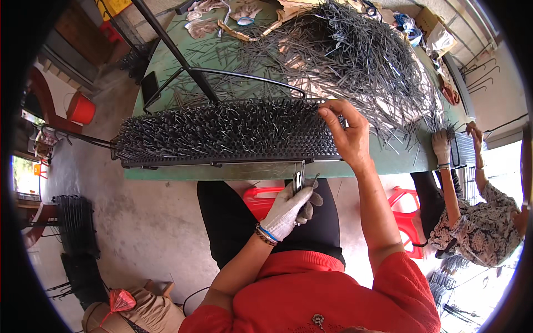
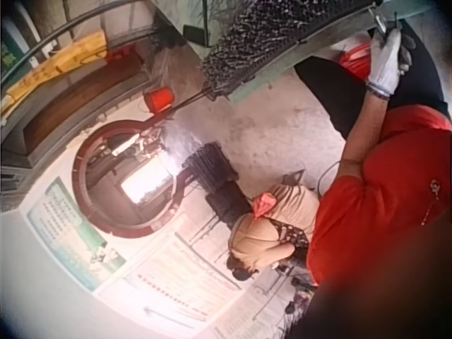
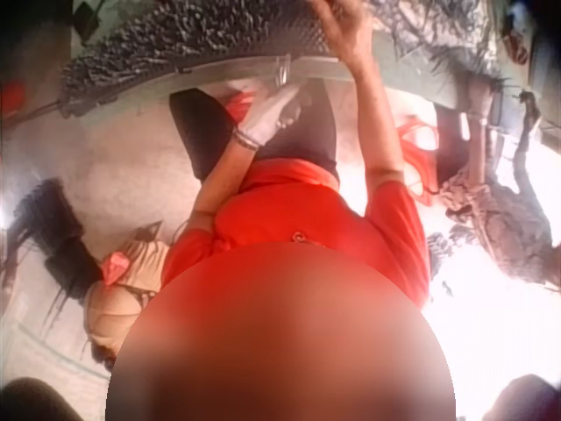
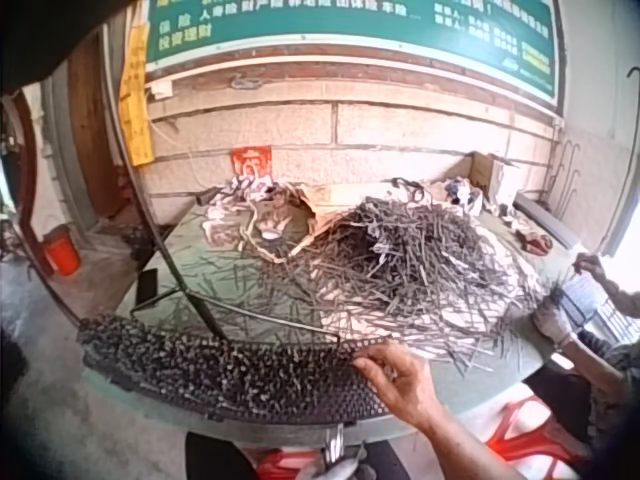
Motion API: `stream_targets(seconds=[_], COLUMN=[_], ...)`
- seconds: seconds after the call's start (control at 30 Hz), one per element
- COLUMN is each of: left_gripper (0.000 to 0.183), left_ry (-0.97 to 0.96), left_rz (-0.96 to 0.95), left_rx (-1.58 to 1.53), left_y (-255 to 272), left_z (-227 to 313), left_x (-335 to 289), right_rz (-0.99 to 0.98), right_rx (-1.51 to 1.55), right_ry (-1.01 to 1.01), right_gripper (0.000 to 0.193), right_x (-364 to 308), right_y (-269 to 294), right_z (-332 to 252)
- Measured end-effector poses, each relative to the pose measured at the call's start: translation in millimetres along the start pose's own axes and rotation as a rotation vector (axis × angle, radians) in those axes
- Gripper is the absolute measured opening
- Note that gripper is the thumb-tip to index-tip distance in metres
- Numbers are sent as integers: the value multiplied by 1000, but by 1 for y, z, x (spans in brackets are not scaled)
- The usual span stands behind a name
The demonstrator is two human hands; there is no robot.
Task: The person is manually inserting metal wire bristles into a grid-like frame to assemble wire brushes.
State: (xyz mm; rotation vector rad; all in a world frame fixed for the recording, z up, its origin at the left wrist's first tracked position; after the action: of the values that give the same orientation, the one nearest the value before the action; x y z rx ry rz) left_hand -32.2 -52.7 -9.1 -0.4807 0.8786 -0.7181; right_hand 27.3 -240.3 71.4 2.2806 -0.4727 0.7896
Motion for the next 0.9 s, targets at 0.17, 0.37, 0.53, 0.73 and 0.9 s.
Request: stream_targets(seconds=[0.17, 0.37, 0.53, 0.73, 0.9], left_gripper=[19, 19, 20, 19, 19], left_ry=[3, 13, 13, 12, 10], left_rz=[1, 2, 1, -3, -13], left_rx=[-9, -17, -22, -29, -39], left_y=[1, 1, 1, 1, 1], left_z=[-1, -1, 0, 0, 0], left_x=[1, 1, 0, 0, 0], right_rz=[-9, -16, -28, -43, -78], right_rx=[15, 37, 31, 31, 48], right_ry=[-11, -4, -14, -13, 21], right_gripper=[12, 11, 11, 11, 10], right_x=[0, -1, 0, 0, 2], right_y=[0, -4, -3, -1, -1], right_z=[0, 1, 1, 1, 0])
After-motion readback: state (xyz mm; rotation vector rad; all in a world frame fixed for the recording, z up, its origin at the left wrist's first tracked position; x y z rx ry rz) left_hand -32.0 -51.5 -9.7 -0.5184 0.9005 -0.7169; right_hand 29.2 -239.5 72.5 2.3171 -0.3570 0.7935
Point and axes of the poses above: each hand's wrist, its own x-axis towards the middle knuckle, its own y-axis out of the back of the hand, z = x × y, the point moved 1 cm from there along x, towards the middle knuckle, and after that the axes turned 8 degrees about y, right-handed, at the moved point
